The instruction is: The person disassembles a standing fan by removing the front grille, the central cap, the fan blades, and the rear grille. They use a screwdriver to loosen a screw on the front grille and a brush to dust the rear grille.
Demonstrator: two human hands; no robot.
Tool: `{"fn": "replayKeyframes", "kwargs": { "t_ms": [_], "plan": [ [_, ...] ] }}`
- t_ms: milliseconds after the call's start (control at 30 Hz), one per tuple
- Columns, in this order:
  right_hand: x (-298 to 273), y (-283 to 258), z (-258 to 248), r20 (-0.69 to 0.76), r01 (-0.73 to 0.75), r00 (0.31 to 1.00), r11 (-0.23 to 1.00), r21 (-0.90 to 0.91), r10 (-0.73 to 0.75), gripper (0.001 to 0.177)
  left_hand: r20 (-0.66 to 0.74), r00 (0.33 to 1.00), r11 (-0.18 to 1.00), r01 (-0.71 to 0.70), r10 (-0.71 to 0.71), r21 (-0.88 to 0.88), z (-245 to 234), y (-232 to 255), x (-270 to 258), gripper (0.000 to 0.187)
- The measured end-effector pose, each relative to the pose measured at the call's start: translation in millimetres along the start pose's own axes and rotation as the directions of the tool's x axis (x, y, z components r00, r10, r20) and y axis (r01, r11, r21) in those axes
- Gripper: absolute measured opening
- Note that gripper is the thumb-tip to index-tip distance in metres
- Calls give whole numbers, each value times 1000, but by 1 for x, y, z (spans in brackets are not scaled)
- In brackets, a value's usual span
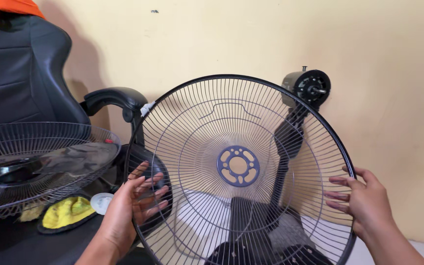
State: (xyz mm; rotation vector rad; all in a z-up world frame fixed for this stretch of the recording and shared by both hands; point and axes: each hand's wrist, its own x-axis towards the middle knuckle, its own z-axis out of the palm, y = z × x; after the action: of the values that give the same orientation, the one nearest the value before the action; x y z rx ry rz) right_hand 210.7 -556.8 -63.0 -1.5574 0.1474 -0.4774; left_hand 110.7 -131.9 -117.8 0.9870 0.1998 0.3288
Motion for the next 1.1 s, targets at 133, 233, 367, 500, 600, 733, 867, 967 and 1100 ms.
{"fn": "replayKeyframes", "kwargs": {
  "t_ms": [133,233,367,500,600,733,867,967,1100],
  "plan": [
    [-8,6,-22,-59,-6,998,1000,-9,5,31,31,995,996,91,-91,-19,15,1,-6,53],
    [-11,7,-32,-101,24,995,1000,-2,-25,31,-23,987,986,161,-160,50,32,1,-2,52],
    [-3,2,-41,-135,99,986,995,2,-98,28,-76,997,991,-17,27,132,58,-9,9,51],
    [16,-9,-45,-146,202,970,979,25,-196,27,-79,983,979,-153,164,132,76,-16,25,46],
    [29,-15,-47,-158,264,954,963,43,-255,26,-43,971,970,-231,234,70,92,-19,39,43],
    [43,-21,-51,-173,305,940,951,44,-294,26,7,956,953,-293,293,73,105,-24,52,46],
    [52,-27,-58,-162,305,941,952,30,-297,26,4,957,957,-290,290,28,117,-34,58,50],
    [56,-26,-61,-155,297,944,955,7,-292,26,-22,964,965,-264,264,0,120,-45,60,50],
    [64,-21,-63,-174,300,936,952,-66,-307,29,-60,971,972,-234,231,-30,120,-54,61,49]
  ]
}}
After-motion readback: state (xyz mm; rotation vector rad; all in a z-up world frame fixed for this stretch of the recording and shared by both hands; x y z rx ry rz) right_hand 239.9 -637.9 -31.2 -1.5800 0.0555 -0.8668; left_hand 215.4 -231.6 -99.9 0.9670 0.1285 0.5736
